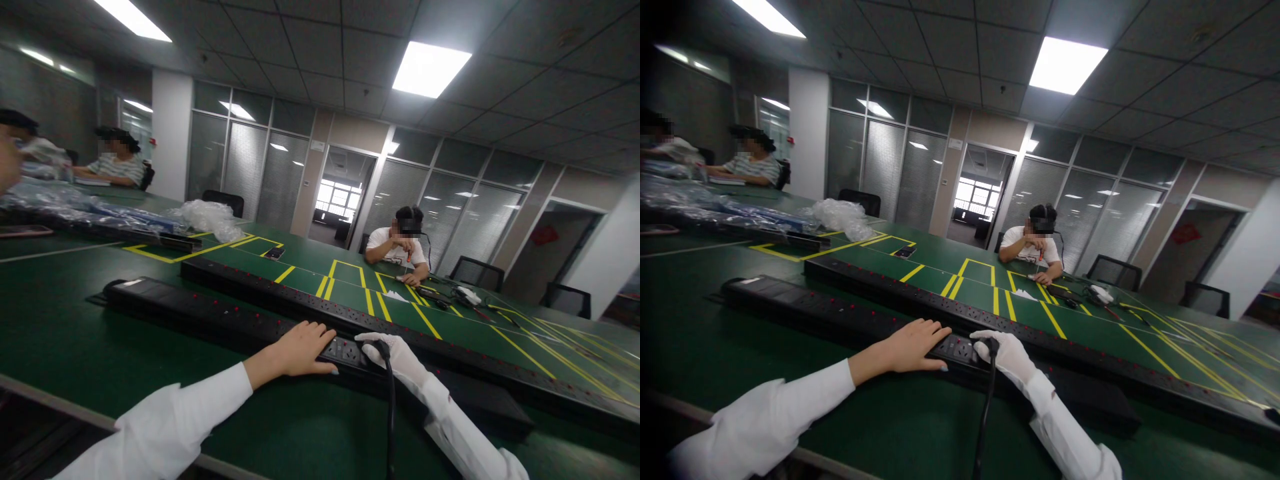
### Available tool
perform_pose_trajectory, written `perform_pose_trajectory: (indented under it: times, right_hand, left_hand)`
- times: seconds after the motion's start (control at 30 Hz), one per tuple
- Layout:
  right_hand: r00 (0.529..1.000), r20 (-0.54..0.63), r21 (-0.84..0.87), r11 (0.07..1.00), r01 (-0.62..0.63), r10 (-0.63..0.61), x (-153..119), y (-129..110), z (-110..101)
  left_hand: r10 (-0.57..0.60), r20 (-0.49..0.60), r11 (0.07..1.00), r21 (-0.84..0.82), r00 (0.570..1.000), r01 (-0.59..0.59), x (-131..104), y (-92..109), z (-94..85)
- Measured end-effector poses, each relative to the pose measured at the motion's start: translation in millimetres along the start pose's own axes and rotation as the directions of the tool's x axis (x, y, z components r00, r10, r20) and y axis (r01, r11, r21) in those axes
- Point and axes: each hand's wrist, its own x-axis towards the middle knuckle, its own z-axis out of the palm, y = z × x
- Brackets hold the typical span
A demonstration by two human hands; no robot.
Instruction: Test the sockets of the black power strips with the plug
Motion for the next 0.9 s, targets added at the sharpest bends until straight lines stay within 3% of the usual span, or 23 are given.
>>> perform_pose_trajectory:
  times: [0.2, 0.4, 0.73, 0.9]
  right_hand:
    - [1.000, -0.022, -0.048, 0.999, 0.003, -0.004, -1, 0, -2]
    - [0.999, 0.041, -0.149, 0.989, 0.009, -0.002, -6, -3, -10]
    - [0.994, 0.051, 0.031, 0.995, 0.096, -0.098, -7, 0, -8]
    - [0.994, 0.058, -0.032, 0.995, 0.097, -0.095, -8, 1, -10]
  left_hand:
    - [-0.002, 0.007, 1.000, -0.002, 1.000, 0.002, 0, 1, -1.2]
    - [0.007, -0.005, 1.000, -0.003, 1.000, -0.007, 1, 1, -0.2]
    - [0.004, 0.018, 1.000, -0.005, 1.000, -0.003, 2, 2, 1.7]
    - [0.013, 0.017, 1.000, -0.004, 1.000, -0.013, 2, 4, 0.7]
